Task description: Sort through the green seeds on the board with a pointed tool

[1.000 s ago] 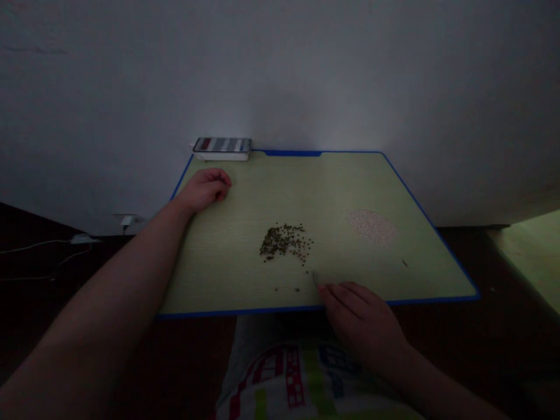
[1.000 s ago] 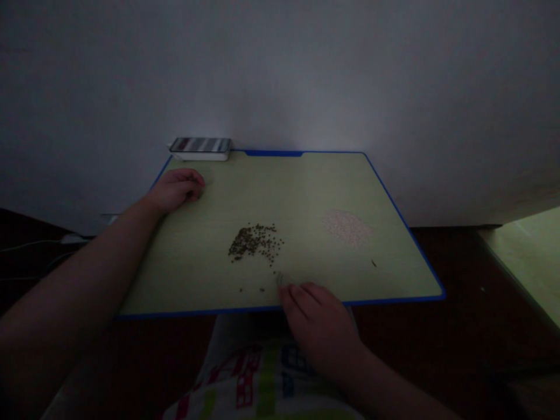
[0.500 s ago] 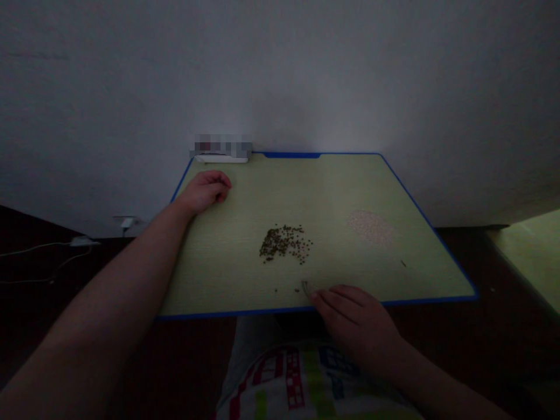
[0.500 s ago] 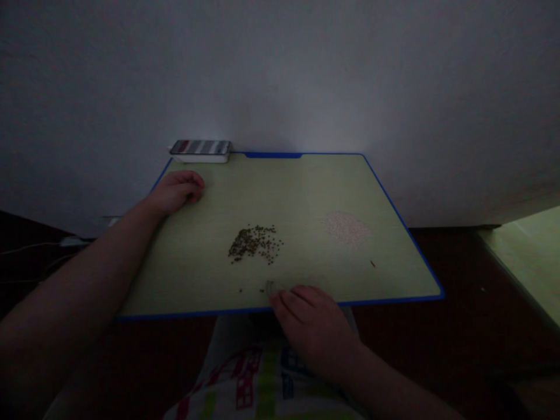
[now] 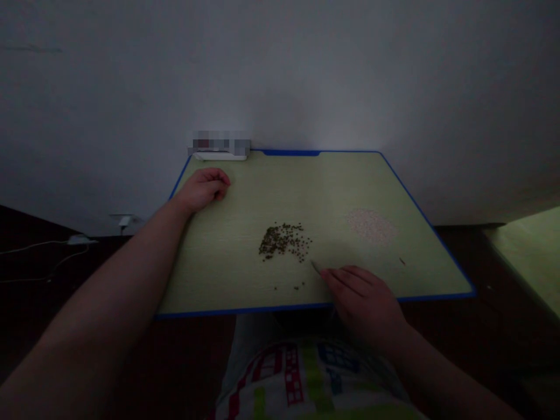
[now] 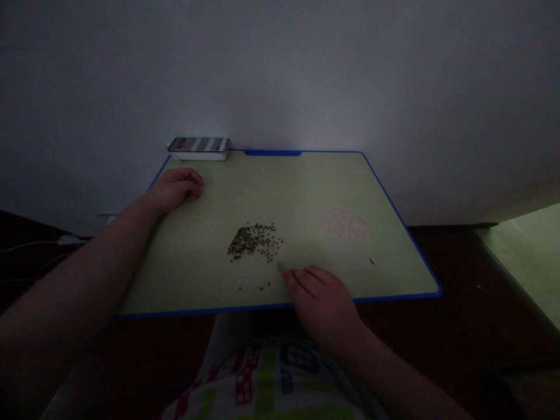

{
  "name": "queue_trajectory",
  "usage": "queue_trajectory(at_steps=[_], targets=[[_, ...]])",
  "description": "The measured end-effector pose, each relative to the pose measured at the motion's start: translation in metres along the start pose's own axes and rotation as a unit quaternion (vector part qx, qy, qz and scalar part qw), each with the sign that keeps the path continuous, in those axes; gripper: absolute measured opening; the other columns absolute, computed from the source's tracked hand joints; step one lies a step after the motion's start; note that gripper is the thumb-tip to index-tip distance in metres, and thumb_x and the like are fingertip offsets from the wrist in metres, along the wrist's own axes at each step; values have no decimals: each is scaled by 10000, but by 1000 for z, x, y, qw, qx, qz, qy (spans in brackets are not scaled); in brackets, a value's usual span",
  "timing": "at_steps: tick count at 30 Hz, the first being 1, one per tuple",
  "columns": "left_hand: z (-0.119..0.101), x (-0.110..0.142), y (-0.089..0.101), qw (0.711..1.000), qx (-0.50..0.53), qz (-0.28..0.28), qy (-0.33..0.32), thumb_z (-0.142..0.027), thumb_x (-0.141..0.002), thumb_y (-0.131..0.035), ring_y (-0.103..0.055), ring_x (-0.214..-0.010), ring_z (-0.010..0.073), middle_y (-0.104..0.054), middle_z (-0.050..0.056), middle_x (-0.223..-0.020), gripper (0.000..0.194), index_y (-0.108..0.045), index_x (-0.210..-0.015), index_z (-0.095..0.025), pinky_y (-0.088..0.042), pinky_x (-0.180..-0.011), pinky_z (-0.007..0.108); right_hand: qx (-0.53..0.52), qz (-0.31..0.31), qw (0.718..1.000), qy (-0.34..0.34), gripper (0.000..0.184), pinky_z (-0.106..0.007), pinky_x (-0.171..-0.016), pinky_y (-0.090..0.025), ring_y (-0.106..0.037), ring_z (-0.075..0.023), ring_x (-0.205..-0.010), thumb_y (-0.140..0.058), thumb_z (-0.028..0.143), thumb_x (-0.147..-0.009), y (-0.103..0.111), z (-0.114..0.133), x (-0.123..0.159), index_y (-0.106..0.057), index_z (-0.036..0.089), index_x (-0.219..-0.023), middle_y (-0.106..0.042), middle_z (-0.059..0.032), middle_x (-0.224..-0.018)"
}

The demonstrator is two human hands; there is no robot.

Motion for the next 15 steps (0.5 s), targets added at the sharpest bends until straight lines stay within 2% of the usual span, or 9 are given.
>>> queue_trajectory(at_steps=[5, 15], targets=[[0, 1, 0, 1000, -6, -3, -1, -112, -582, -572, -435, -420, 91, -508, -42, -459, 130, -584, -673, -204, -304, -460, 235, -31, -10, 999, 27, 340, -311, -781, -627, -714, -178, -827, -453, 50, -973, 9, 10, 3, -762, 129, -1090, -807, -71, -934], [-2, 1, 1, 1000, -13, -5, 4, -135, -546, -586, -431, -417, 96, -522, -38, -450, 138, -603, -663, -208, -296, -446, 233, -57, 15, 997, 45, 322, -321, -771, -608, -702, -191, -836, -447, 67, -989, 3, 35, -6, -736, 119, -1121, -807, -86, -977]])
Point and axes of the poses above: each hand's wrist, its own x-axis away from the middle knuckle, its own y-axis out of the back of the hand, z = x × y, the point moved 6 cm from there along -x, towards the middle knuckle
